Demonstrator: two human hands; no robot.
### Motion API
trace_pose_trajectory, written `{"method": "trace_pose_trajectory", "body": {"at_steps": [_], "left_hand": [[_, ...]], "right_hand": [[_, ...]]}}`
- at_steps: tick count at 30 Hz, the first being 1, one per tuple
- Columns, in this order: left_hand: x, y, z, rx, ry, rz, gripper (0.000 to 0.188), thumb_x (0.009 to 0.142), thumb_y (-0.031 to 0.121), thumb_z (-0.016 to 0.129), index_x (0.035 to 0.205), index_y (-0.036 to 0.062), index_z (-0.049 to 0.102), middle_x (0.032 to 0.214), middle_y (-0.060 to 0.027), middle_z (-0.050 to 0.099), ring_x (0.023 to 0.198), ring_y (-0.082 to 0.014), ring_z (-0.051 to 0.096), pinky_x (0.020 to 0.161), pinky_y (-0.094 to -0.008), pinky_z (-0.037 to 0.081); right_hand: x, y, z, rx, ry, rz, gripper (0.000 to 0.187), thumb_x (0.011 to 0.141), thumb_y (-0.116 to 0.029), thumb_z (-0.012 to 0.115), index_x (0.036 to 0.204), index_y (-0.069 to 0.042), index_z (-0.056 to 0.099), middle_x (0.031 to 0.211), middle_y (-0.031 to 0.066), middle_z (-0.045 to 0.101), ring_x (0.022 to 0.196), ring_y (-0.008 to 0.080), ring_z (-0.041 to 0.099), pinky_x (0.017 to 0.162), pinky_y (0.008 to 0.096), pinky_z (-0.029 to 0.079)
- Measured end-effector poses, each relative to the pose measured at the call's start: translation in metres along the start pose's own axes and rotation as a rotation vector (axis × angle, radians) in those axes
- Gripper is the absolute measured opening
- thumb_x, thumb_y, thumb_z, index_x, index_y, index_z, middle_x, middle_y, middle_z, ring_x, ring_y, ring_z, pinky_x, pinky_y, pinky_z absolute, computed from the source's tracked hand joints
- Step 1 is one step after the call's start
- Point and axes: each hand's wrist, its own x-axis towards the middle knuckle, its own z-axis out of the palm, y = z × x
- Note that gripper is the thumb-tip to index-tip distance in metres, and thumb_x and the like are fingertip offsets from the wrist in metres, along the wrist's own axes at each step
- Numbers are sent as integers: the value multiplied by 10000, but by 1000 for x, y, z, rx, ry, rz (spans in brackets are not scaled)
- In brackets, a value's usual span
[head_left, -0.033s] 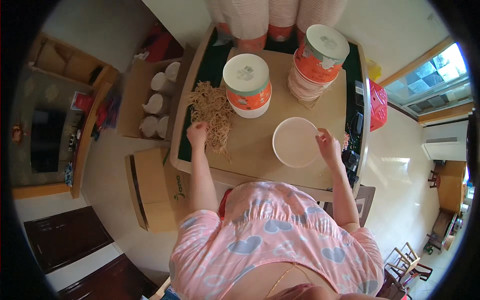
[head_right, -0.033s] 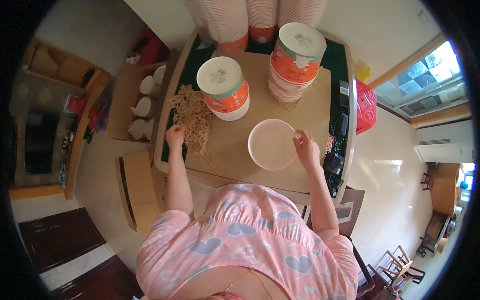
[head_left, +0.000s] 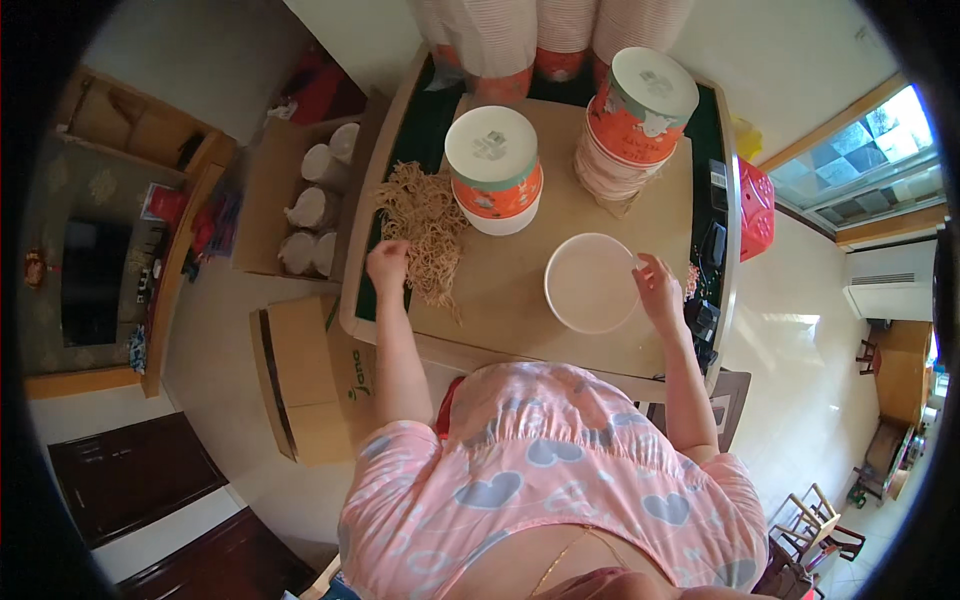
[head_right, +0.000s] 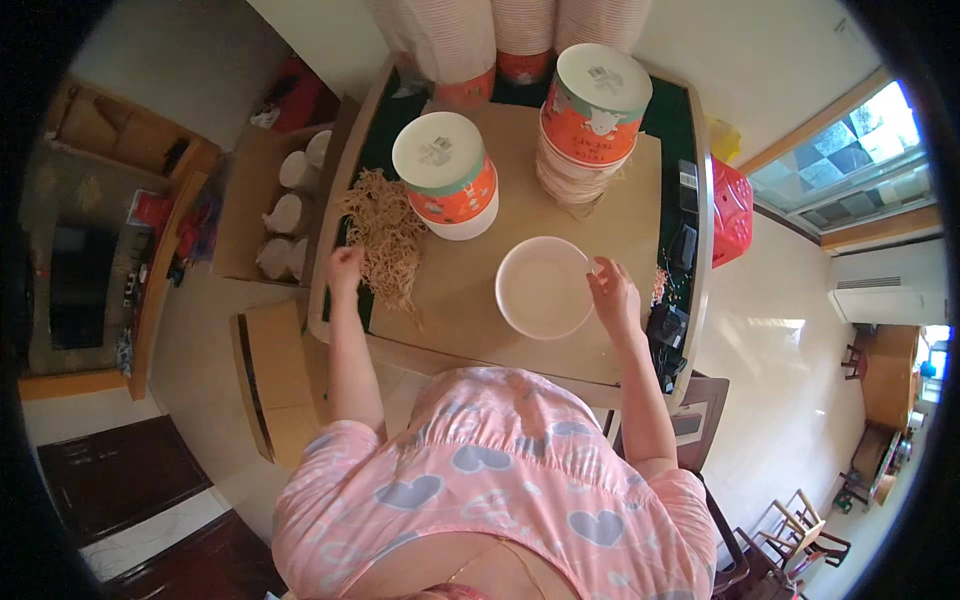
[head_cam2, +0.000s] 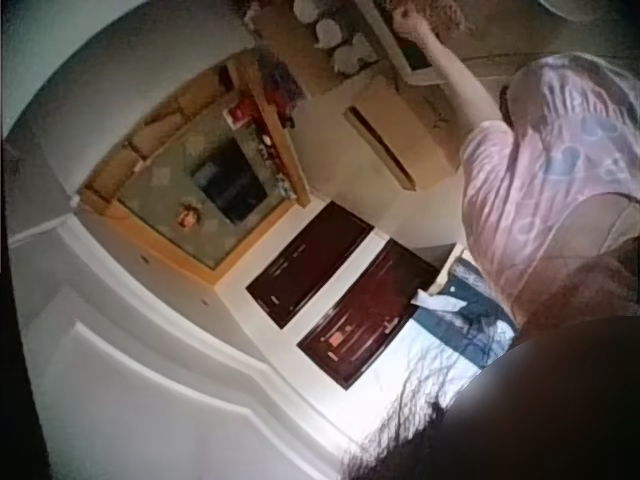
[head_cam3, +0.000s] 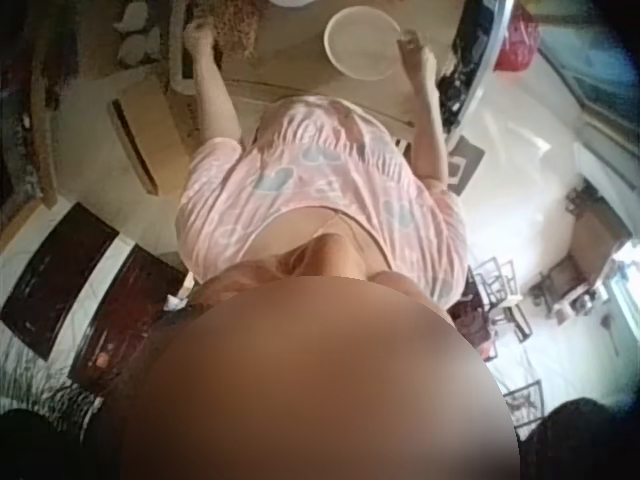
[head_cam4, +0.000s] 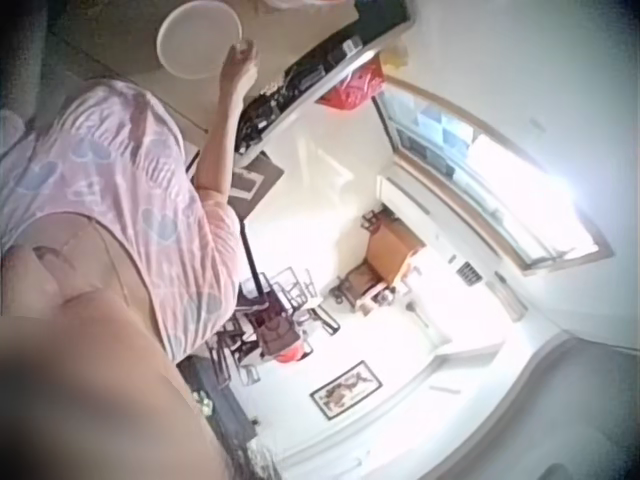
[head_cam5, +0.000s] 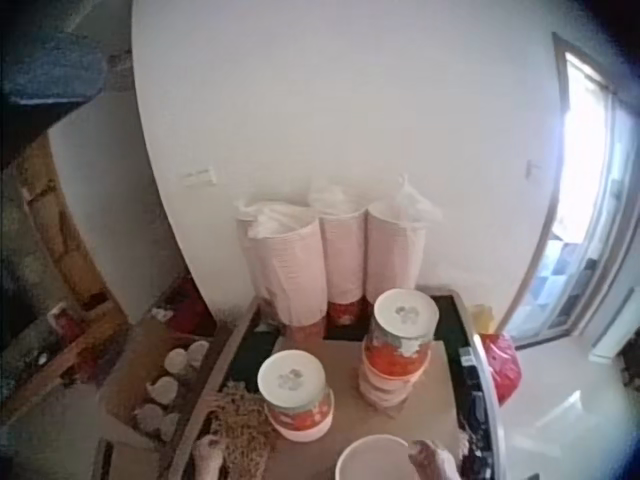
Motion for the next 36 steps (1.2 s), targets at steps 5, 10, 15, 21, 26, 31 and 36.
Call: {"method": "trace_pose_trajectory", "body": {"at_steps": [5,10,15,21,26,31,36], "left_hand": [[-52,101,-70,-617,21,238,87,866,127,592,880,41,585,747,-13,613,563,-54,497,471,-196,359],[-120,145,-80,-404,28,487,72,859,103,597,827,39,607,706,25,564,615,-31,483,552,-184,395],[-187,139,-1,-242,-637,471,82,831,102,615,819,22,630,699,-13,619,640,-70,548,583,-247,451],[-237,114,40,16,-734,641,139,784,121,663,872,14,649,740,-137,649,655,-179,636,593,-299,476],[-229,94,44,27,-752,568,143,782,127,662,870,14,651,746,-135,651,641,-165,632,581,-290,474],[-217,96,42,-83,-693,549,81,772,137,636,808,65,646,773,-113,644,662,-258,628,590,-340,483],[-196,69,36,216,-702,570,99,759,162,624,790,71,650,751,-110,642,694,-271,626,622,-361,482]], "right_hand": [[-5,-20,-20,204,188,-76,178,833,-88,585,1006,-48,600,856,108,585,719,225,602,633,305,479],[-24,-64,-22,561,168,-179,150,840,13,552,961,-19,635,835,72,628,749,127,577,676,247,458],[-57,-99,14,934,-485,64,216,914,-157,528,1031,-6,630,914,44,634,870,108,569,770,241,457],[-58,-103,19,1393,-522,365,255,943,-228,478,952,-5,601,868,37,600,811,110,563,744,252,463],[-48,-94,-12,1582,-513,418,185,950,-221,461,905,-60,539,783,30,568,710,116,551,668,247,457],[-54,-81,-30,1584,-460,400,151,940,-177,469,903,-45,531,623,-11,423,515,75,372,483,212,321],[-43,-63,-55,1598,-115,401,149,941,-177,471,899,-47,529,573,-52,337,474,45,287,435,194,244]]}}
